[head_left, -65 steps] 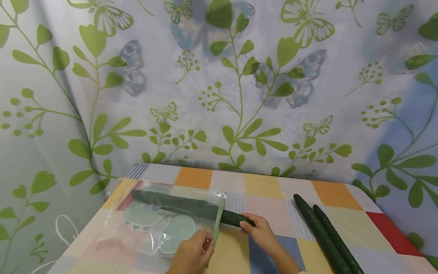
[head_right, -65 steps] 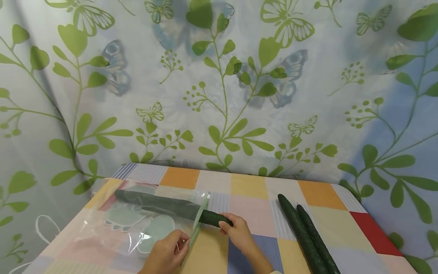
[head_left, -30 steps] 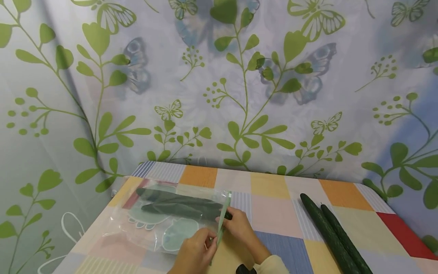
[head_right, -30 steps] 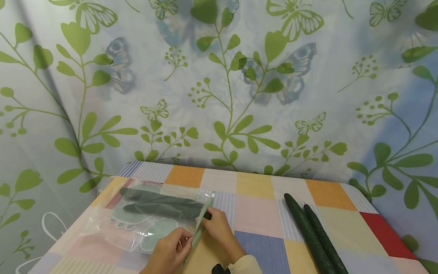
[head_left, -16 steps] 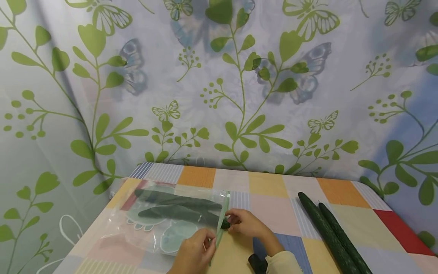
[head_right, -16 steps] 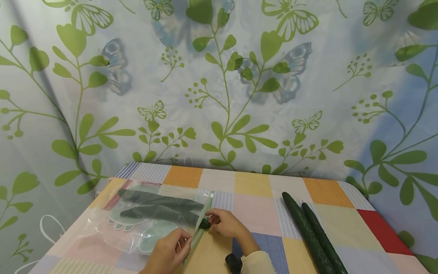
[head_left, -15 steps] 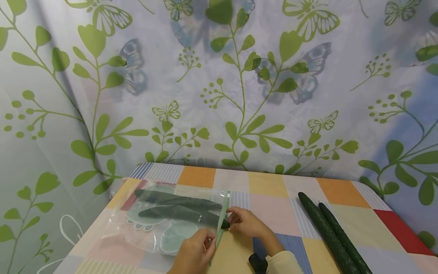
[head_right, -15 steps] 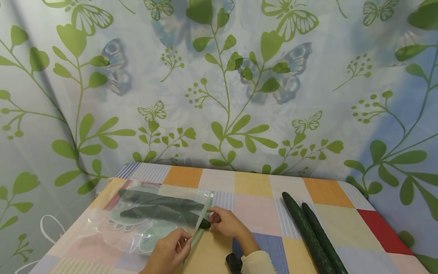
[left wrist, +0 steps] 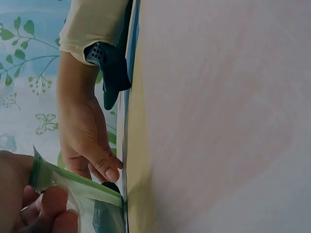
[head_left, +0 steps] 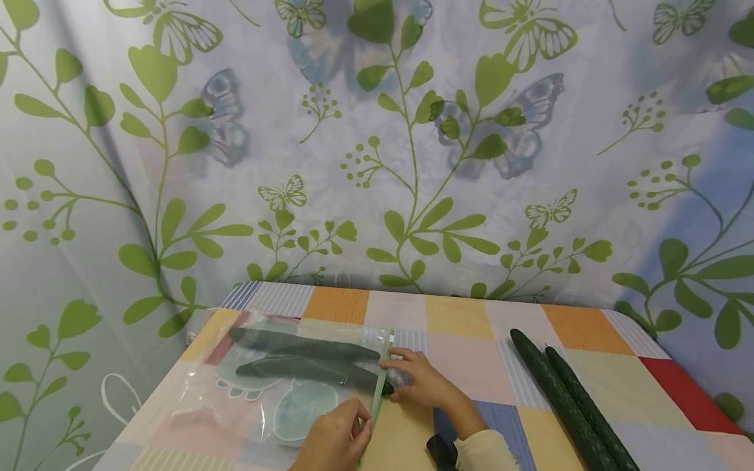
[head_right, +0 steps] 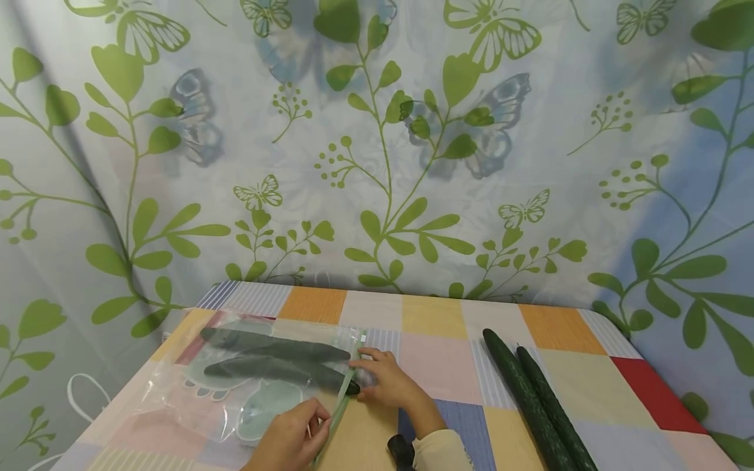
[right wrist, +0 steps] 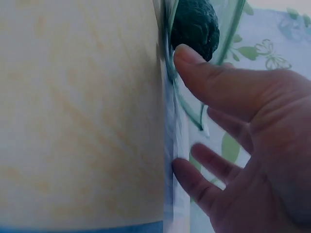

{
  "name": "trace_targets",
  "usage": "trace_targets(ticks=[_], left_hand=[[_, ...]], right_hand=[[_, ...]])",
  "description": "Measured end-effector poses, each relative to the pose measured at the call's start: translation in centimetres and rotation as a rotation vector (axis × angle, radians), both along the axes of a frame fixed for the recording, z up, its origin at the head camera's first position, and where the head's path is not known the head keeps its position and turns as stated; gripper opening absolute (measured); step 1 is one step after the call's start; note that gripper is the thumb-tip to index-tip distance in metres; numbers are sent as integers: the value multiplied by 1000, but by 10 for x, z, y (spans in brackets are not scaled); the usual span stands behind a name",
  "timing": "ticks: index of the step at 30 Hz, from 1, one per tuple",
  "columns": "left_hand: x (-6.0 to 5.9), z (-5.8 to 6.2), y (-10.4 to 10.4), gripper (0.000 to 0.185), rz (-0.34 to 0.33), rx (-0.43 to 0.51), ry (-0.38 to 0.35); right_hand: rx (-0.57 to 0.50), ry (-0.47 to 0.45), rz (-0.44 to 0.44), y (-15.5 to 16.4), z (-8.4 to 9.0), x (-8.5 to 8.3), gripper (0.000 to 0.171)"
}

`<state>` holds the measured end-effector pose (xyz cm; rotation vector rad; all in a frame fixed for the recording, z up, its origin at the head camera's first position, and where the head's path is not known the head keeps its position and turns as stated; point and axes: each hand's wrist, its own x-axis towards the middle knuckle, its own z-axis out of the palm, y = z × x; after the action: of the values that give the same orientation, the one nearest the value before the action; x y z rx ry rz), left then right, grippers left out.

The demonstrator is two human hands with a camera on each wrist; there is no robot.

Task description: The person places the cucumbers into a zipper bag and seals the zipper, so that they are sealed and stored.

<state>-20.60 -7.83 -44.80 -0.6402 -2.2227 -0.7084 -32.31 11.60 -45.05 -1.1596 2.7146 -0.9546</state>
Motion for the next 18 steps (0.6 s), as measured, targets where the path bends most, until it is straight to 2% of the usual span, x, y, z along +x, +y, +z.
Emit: trace_targets(ticks=[4, 11, 14, 18], left_hand=[[0, 0, -1, 25, -1, -4, 10], [-2, -1, -2, 26, -14, -11, 60], [-2, -2, -1, 26, -17, -14, 73], [-2, -3, 0, 25, -27, 5, 43]], right_hand=[[-18, 19, -30, -1, -4, 0, 44], [-70, 70, -96, -13, -4, 0, 35], [-53, 78, -119, -18, -2, 0, 36], [-34, 49, -157, -21, -1, 2, 43]])
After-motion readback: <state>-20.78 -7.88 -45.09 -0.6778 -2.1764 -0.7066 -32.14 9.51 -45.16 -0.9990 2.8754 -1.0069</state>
